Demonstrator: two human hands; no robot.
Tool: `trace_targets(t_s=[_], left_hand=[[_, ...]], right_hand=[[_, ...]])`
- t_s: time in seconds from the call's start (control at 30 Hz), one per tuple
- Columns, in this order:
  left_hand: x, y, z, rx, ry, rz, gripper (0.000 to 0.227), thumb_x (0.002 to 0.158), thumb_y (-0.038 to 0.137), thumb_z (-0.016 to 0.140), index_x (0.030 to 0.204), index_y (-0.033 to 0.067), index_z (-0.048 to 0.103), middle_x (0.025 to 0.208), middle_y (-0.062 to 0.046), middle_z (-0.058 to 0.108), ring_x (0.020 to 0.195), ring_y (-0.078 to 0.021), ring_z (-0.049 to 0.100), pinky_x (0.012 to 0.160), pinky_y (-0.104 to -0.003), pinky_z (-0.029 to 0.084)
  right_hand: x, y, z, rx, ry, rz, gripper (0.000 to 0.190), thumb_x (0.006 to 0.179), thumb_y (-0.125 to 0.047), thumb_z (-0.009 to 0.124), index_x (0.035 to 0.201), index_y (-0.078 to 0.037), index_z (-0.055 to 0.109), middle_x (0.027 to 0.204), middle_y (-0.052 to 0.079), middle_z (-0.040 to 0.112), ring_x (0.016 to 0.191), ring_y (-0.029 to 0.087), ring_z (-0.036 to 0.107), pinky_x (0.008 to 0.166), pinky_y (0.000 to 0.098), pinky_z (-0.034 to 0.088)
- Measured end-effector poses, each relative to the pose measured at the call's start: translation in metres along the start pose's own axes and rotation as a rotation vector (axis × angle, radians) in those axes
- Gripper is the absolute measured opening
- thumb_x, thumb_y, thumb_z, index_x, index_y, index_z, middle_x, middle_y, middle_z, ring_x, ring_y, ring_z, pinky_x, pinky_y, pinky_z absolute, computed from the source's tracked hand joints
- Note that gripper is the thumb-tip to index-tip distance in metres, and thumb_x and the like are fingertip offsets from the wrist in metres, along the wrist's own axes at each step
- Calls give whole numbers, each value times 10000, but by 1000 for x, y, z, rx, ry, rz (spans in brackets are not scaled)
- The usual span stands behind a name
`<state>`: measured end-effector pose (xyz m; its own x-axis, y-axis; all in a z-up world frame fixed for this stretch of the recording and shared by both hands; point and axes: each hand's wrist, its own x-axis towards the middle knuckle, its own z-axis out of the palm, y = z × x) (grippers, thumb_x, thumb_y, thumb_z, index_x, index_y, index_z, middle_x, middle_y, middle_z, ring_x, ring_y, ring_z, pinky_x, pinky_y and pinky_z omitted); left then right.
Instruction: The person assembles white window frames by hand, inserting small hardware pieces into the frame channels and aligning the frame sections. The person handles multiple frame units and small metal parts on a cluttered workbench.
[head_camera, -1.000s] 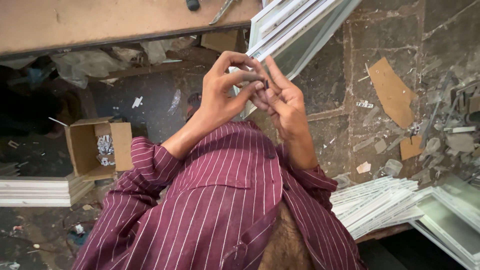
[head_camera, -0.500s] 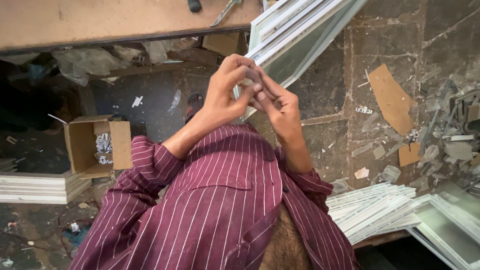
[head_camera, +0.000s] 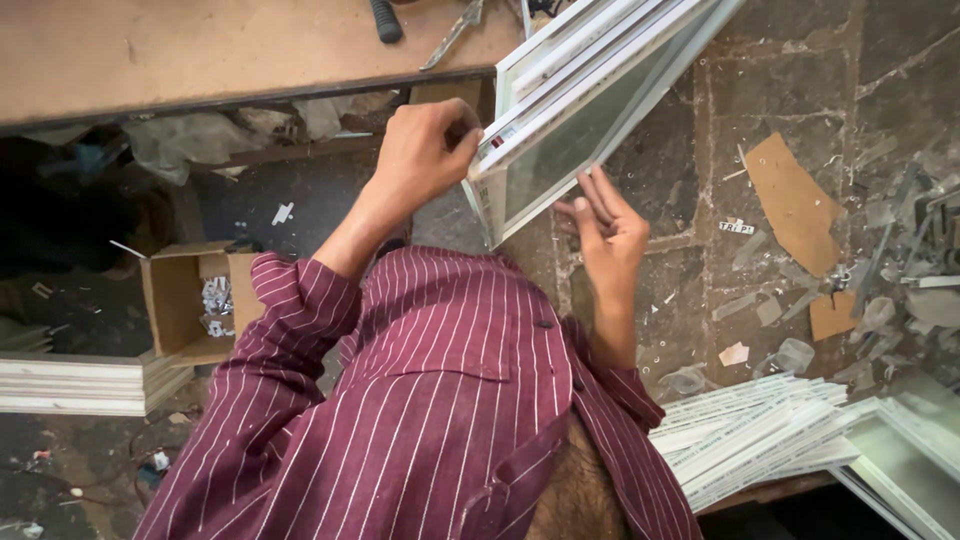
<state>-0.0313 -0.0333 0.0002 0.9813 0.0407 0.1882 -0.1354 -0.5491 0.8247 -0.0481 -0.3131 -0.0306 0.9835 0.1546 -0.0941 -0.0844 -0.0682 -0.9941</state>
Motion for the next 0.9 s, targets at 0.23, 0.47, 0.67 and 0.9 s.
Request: trace_targets(t_s=[0.23, 0.47, 0.67, 0.9], left_hand=[[-2, 2, 4, 169, -94, 12, 124, 838, 204, 743, 911, 112, 787, 790, -134, 723, 743, -365, 702, 655, -488, 536], [1, 12, 9, 314, -104, -11, 144, 824, 230, 766, 858, 91, 781, 752, -157, 707, 716, -393, 688, 636, -516, 529], [-5, 7, 15, 265, -74, -67, 151, 785, 229, 766, 850, 93, 780, 749, -178, 699, 712, -404, 687, 629, -525, 533], [-13, 1, 32, 317, 22, -41, 109, 767, 169, 713, 809, 68, 723, 776, -149, 702, 729, -392, 691, 632, -523, 542]], right_hand=[[-8, 20, -19, 14, 56, 82, 502, 1038, -17, 587, 1520, 35, 456, 1475, 291, 570, 1044, 258, 760, 822, 310, 655], [-5, 20, -23, -57, 52, 91, 502, 1027, -8, 586, 1512, 29, 462, 1464, 296, 571, 1039, 254, 762, 803, 305, 655], [3, 3, -8, -190, 9, 44, 514, 1002, 17, 619, 1496, 47, 480, 1448, 261, 602, 1033, 212, 756, 790, 246, 603], [25, -56, 41, -530, -5, -305, 359, 951, -21, 744, 1302, 24, 684, 1184, 138, 769, 988, 150, 766, 863, 260, 599]])
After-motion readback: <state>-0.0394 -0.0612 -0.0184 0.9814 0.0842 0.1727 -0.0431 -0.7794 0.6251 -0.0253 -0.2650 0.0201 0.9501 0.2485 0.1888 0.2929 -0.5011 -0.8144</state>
